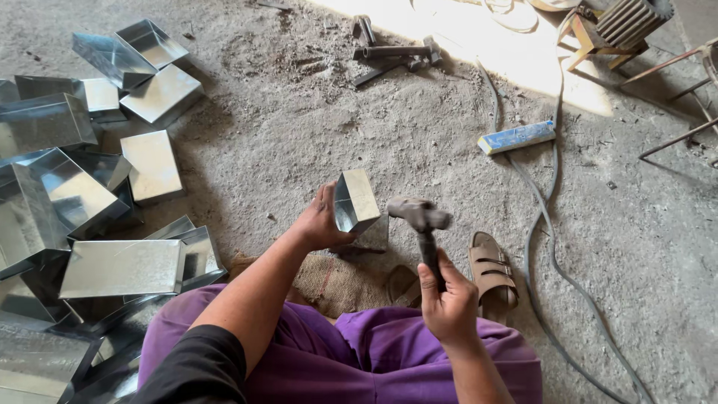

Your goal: The person sits on the floor and repeatedly hammers small rectangular metal pieces placed on a wooden block. They pick up each piece, position it, strike it with a hammer, and set it aside, continuing the process with multiple pieces.

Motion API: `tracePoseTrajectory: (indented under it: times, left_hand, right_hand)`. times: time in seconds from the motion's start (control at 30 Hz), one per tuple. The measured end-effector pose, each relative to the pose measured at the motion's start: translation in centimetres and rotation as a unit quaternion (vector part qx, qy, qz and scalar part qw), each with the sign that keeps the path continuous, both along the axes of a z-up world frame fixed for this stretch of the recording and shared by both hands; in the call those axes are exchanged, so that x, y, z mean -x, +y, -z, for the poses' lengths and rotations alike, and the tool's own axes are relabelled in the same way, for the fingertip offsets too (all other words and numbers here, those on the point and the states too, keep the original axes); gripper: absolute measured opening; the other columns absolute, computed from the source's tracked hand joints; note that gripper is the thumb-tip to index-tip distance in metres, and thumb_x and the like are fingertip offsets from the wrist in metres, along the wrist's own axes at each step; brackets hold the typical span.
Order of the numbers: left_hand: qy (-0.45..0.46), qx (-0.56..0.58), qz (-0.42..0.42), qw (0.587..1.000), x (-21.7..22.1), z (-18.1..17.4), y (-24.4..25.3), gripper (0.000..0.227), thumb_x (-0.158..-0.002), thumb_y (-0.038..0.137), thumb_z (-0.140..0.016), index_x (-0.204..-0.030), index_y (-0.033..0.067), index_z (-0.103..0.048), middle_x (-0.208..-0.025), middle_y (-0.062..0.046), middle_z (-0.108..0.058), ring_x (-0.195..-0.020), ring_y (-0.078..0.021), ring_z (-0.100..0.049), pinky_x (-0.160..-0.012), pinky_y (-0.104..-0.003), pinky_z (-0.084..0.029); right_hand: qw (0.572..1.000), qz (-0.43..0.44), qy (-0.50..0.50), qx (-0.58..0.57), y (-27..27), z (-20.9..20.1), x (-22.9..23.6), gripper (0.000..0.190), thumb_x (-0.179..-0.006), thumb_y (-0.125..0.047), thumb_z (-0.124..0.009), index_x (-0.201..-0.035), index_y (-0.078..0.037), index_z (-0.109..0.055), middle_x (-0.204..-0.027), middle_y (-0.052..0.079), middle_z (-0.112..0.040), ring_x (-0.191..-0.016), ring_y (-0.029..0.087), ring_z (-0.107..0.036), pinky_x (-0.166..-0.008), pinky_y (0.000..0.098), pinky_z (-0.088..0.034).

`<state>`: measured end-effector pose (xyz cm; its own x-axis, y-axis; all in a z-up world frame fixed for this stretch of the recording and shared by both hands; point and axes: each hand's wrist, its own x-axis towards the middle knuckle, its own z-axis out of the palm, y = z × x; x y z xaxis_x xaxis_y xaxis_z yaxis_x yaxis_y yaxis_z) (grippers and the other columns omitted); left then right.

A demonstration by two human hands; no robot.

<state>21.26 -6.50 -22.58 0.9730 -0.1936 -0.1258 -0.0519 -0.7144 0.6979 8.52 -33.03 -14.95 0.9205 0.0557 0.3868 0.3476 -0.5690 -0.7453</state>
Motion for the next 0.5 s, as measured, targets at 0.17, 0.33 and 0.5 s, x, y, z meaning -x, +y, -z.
tracePoseTrajectory:
  times: [0.17, 0.33, 0.5]
  left_hand:
    - [-0.003, -0.006, 0.006, 1.000, -0.2, -0.9, -0.4, 0.135, -0.060, 0.043, -0.093, -0.156, -0.0001, -0.009, -0.152, -0.025, -0.035, -0.139, -0.0409, -0.044, -0.115, -0.045, -0.042]
    - [0.092, -0.073, 0.047, 0.992, -1.0, -1.1, 1.8, 0.133, -0.063, 0.050, -0.086, -0.168, 0.0223, -0.009, -0.159, -0.017, -0.038, -0.146, -0.0368, -0.040, -0.117, -0.048, -0.042]
    - [0.372, 0.071, -0.012, 0.926, -1.6, 2.3, 7.1, 0.142, -0.060, 0.069, -0.078, -0.164, 0.0202, 0.006, -0.160, -0.024, -0.043, -0.145, -0.0382, -0.050, -0.118, -0.054, -0.043]
  right_hand:
    - [0.996, -0.009, 0.059, 0.063, 1.2, -0.1, -1.6, 0.038, -0.097, -0.028, -0.066, -0.124, -0.003, -0.070, -0.063, -0.003, -0.063, -0.046, 0.006, -0.058, -0.042, 0.0241, -0.043]
    - [0.998, -0.017, 0.056, -0.035, 0.0, 0.0, -1.1, 0.035, -0.100, -0.029, -0.064, -0.122, -0.003, -0.071, -0.061, -0.002, -0.059, -0.048, 0.006, -0.052, -0.042, 0.0251, -0.040]
    - [0.983, -0.030, -0.082, -0.163, -1.7, -1.3, -0.6, 0.028, -0.108, -0.027, -0.062, -0.112, 0.000, -0.066, -0.072, 0.000, -0.062, -0.052, 0.005, -0.053, -0.043, 0.0210, -0.046]
